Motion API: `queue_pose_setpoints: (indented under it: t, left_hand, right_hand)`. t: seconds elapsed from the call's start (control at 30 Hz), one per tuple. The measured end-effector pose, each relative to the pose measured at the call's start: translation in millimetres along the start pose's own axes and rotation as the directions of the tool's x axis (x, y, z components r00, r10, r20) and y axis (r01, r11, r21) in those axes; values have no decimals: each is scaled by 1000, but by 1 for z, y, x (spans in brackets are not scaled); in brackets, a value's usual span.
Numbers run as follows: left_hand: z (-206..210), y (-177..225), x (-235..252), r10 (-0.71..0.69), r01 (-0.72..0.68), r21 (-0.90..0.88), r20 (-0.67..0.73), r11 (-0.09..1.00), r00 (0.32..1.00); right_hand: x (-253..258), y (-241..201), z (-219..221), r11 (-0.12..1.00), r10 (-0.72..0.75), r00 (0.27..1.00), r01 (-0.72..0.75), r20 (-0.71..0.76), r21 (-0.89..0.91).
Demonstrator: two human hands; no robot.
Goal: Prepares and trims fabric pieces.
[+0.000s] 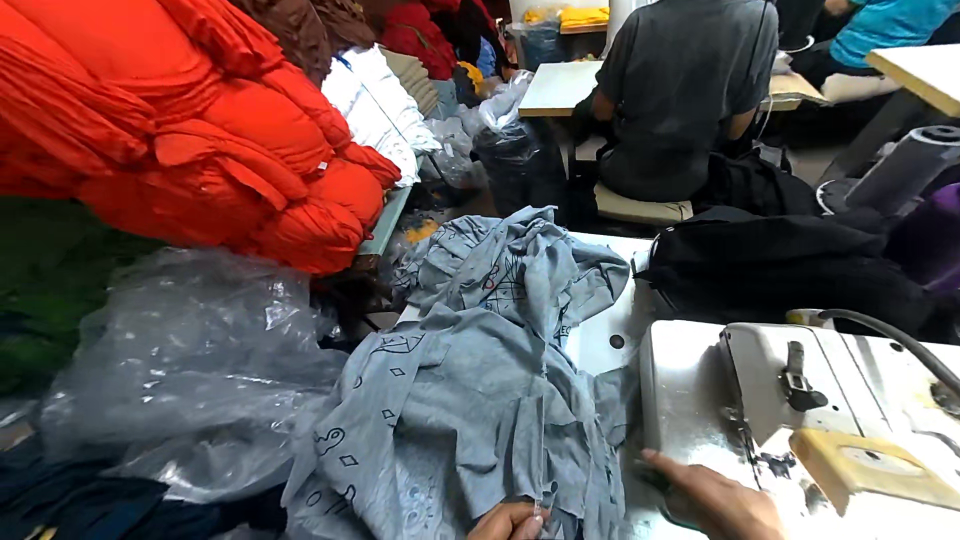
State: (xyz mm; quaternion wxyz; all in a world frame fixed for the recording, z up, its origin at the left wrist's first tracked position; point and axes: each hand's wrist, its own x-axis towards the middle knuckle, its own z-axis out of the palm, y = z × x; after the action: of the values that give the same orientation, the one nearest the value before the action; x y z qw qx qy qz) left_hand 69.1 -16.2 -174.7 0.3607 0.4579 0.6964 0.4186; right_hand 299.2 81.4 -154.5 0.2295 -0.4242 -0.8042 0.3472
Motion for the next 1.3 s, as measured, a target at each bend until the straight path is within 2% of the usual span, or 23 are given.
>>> queue_pose_setpoints:
  t: [0.07, 0.2, 0.27, 0.33, 0.43, 0.7, 0.83, 0.93, 1.03, 1.13, 1.2, 1.3]
  left_hand:
    - [-2, 1, -1, 15, -15, 22, -18, 1000, 1000]
    - [-2, 0, -1, 68, -67, 46, -24, 997, 997]
    - [-1, 1, -2, 95, -94, 39, -21, 995, 995]
    - [0, 1, -2, 92, -92, 33, -18, 995, 996]
    - [0, 0, -2, 68, -68, 28, -7, 997, 998]
    - [2, 5, -2, 94, -94, 53, 7, 994, 996]
    - [3, 6, -3, 90, -90, 47, -1, 995, 996]
    - [2, 6, -3, 95, -96, 74, 14, 993, 995]
    - [2, 7, -2, 94, -96, 74, 35, 993, 995]
    - [0, 3, -2, 124, -124, 4, 30, 992, 992]
    - [-3, -2, -1, 137, -137, -42, -16, 990, 990]
    - [-8, -1, 2, 123, -128, -71, -68, 989, 990]
  right_hand:
    - [5, -12, 5, 980, -109, 982, 81, 153, 182]
    - [17, -28, 23, 929, -267, 918, 164, 294, 331]
    - [24, -32, 25, 916, -245, 895, 87, 374, 391]
    - [30, -29, 26, 903, -172, 862, -56, 478, 427]
    - [34, -23, 26, 869, -84, 785, -243, 614, 430]
    - [46, -18, 27, 870, 11, 670, -373, 743, 323]
    - [51, -18, 27, 877, 6, 620, -381, 785, 293]
    - [52, -16, 29, 879, -21, 641, -354, 767, 320]
    - [52, -12, 35, 900, -101, 754, -209, 649, 383]
    - [50, -13, 36, 942, -163, 859, -11, 485, 336]
    - [47, -17, 29, 968, -161, 875, 51, 457, 245]
    - [45, -25, 15, 990, -111, 850, 49, 515, 132]
